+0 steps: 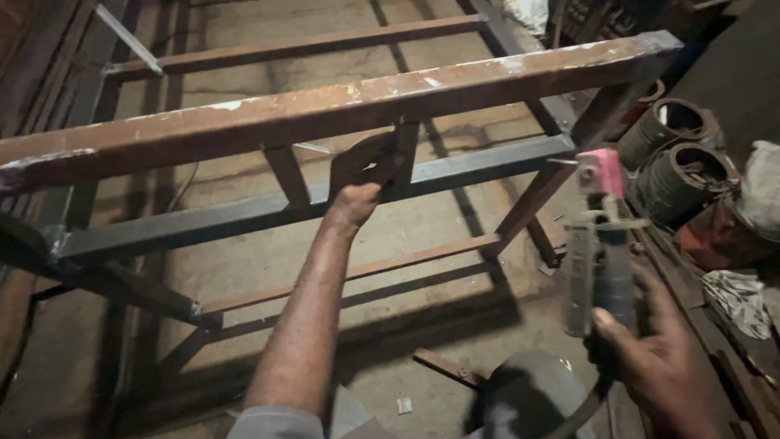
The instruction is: The person fits a small square metal tube block into the crossbar of a welded steel frame, taps it into position using a wooden stick, and holds it in place. They then use a welding torch to weld the block to the frame, with sparks visible as the weld is made.
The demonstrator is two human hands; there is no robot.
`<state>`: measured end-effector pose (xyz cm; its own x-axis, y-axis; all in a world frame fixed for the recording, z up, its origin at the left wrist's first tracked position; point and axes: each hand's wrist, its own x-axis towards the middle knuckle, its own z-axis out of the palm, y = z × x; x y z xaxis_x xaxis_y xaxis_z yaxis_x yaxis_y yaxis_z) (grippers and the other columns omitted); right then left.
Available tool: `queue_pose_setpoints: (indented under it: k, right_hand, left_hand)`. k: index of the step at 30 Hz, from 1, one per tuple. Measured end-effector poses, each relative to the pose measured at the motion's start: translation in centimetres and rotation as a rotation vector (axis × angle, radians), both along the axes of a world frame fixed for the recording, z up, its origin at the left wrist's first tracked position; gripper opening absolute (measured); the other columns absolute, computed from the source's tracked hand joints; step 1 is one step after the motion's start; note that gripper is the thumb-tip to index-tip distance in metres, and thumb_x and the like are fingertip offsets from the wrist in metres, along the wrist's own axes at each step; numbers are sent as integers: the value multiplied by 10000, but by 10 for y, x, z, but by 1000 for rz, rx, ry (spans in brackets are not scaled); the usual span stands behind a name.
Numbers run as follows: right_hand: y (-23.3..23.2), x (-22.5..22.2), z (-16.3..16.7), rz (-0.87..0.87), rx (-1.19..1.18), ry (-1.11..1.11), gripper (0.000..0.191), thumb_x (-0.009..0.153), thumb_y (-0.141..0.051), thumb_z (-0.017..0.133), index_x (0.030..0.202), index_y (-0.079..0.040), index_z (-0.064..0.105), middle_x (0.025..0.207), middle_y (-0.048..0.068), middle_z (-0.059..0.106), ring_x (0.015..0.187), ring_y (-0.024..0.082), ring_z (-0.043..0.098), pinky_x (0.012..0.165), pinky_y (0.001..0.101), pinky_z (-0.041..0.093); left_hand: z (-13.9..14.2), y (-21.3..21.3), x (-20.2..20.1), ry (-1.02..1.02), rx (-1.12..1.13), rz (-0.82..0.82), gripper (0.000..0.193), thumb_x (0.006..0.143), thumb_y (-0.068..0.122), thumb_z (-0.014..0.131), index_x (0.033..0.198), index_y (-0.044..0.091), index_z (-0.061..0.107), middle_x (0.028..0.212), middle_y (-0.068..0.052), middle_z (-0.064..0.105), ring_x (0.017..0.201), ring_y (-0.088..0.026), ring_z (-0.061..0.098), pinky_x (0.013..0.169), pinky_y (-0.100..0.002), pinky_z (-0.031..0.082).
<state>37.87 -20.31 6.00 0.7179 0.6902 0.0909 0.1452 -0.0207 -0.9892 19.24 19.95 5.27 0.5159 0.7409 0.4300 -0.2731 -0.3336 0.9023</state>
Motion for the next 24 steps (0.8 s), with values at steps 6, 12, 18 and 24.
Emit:
queue_pose_setpoints:
  k: [6, 12, 18, 24]
  right_hand:
    - [38, -8, 1, -13, -119, -133, 857, 843, -83, 706, 1621, -116, 347, 1000, 45, 670, 649, 94, 602, 523, 262, 493]
    - [57, -9, -1, -176, -269, -124, 889, 881, -119, 729, 1679, -168, 341, 722, 68, 626, 517, 129, 528, 446, 295, 429]
    - [70, -1, -11, -111, -115, -126, 896, 889, -139, 714, 1681, -132, 295, 775, 49, 628, 545, 105, 547, 444, 278, 433]
    - [70, 2, -9, -94, -171, -156, 861, 889, -132, 719, 1662, -119, 340, 871, 68, 673, 618, 116, 602, 491, 289, 482]
  left_hand:
    - [-4, 5, -3, -21, 178, 45, 367, 912, 81, 793, 1256, -12, 706, 1147, -86, 771, 1022, -160, 732, 896, -309, 605]
    - [-5, 3, 4, -129, 57, -58, 431, 879, 72, 771, 1292, 2, 671, 1178, -79, 738, 1056, -153, 703, 891, -301, 609]
    - [6, -6, 3, 21, 76, 39, 386, 893, 105, 785, 1256, 1, 708, 1142, -81, 762, 1022, -157, 726, 850, -304, 626]
    - [11, -10, 4, 1, -45, 6, 411, 885, 120, 795, 1265, 0, 695, 1104, -97, 766, 998, -167, 729, 792, -311, 629]
